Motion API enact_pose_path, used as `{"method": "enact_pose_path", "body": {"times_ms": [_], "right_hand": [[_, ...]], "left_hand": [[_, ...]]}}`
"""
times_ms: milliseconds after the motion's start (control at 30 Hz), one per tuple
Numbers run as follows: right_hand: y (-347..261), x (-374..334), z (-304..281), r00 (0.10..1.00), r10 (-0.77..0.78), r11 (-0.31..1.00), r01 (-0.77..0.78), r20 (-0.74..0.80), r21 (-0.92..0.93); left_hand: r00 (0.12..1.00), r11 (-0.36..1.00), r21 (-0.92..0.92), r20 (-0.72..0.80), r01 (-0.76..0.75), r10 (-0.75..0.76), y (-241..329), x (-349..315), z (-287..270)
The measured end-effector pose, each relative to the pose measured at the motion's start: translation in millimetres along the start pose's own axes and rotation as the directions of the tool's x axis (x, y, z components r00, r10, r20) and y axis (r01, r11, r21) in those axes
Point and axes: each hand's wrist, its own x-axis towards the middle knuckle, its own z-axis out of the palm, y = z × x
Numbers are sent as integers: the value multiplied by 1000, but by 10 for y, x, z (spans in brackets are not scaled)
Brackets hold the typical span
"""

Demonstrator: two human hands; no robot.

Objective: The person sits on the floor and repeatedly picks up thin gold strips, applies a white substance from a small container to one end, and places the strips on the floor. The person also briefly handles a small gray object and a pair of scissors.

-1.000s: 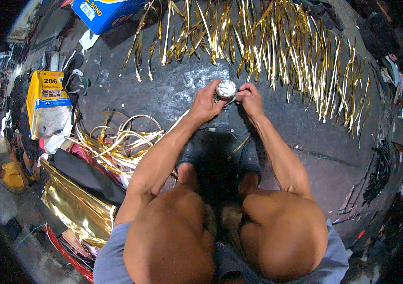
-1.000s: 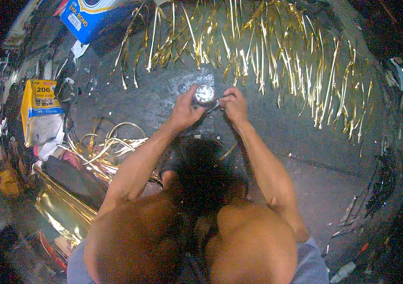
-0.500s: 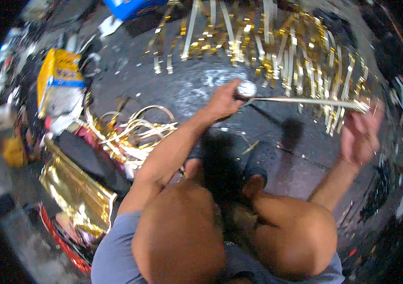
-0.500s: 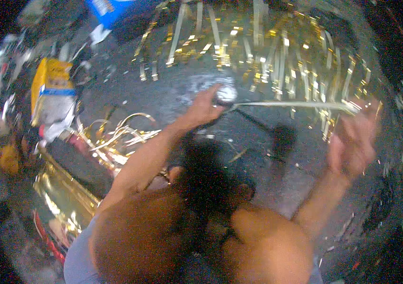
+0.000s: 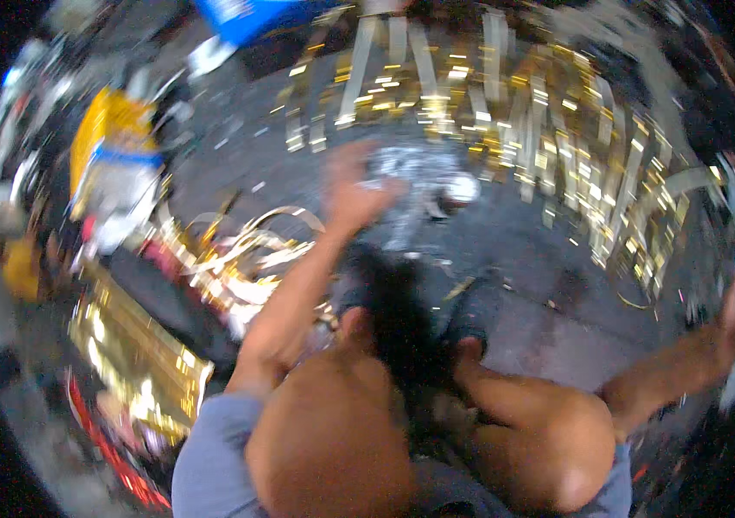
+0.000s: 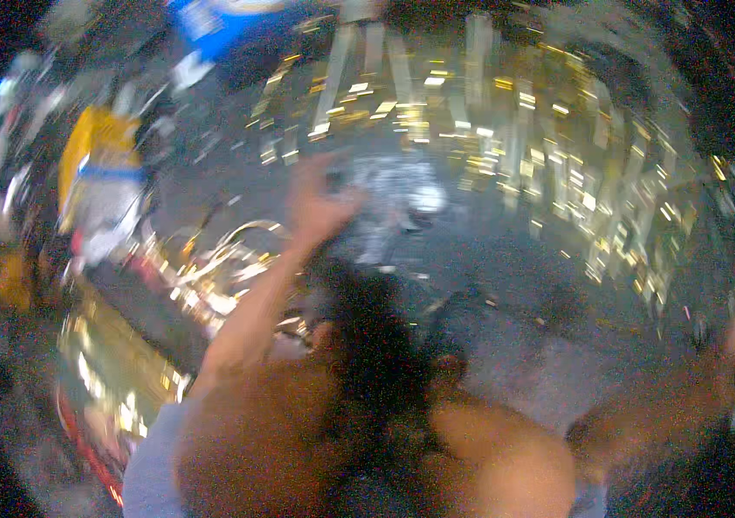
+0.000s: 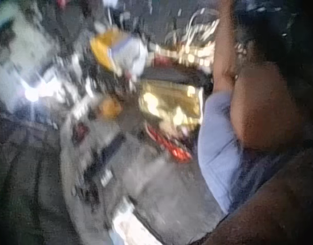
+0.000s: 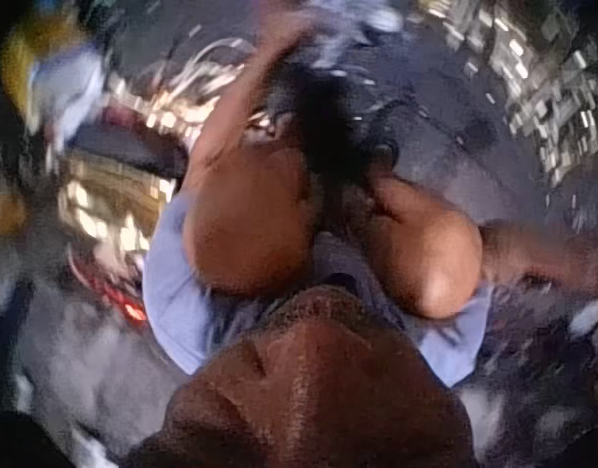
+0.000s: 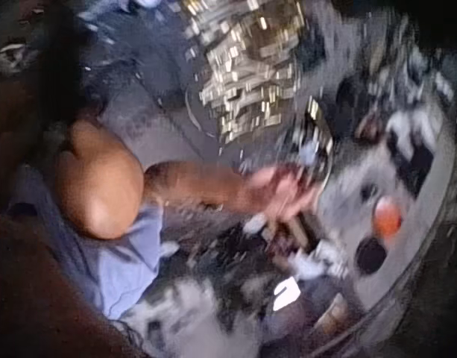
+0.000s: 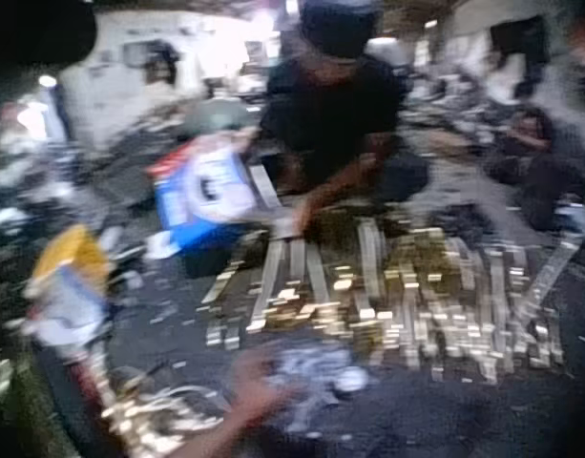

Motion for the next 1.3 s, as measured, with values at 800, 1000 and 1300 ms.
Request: {"method": "enact_pose_path", "body": {"times_ms": [800,1000,1300], "right_hand": [[2683,-1147,-2137,-116,143,887,-425,-983,180],[3335,-1831,-458,724,424,411,-689,-544,-597],[3647,-1873,1569,892,430,619,-180,138,-764]], "left_hand": [[540,773,-371,-560,515,-628,-2147,361,-2582],[989,972,219,-107,-78,103,-674,523,-1968],[669,680,-319,660,660,-341,-175,92,219]]}}
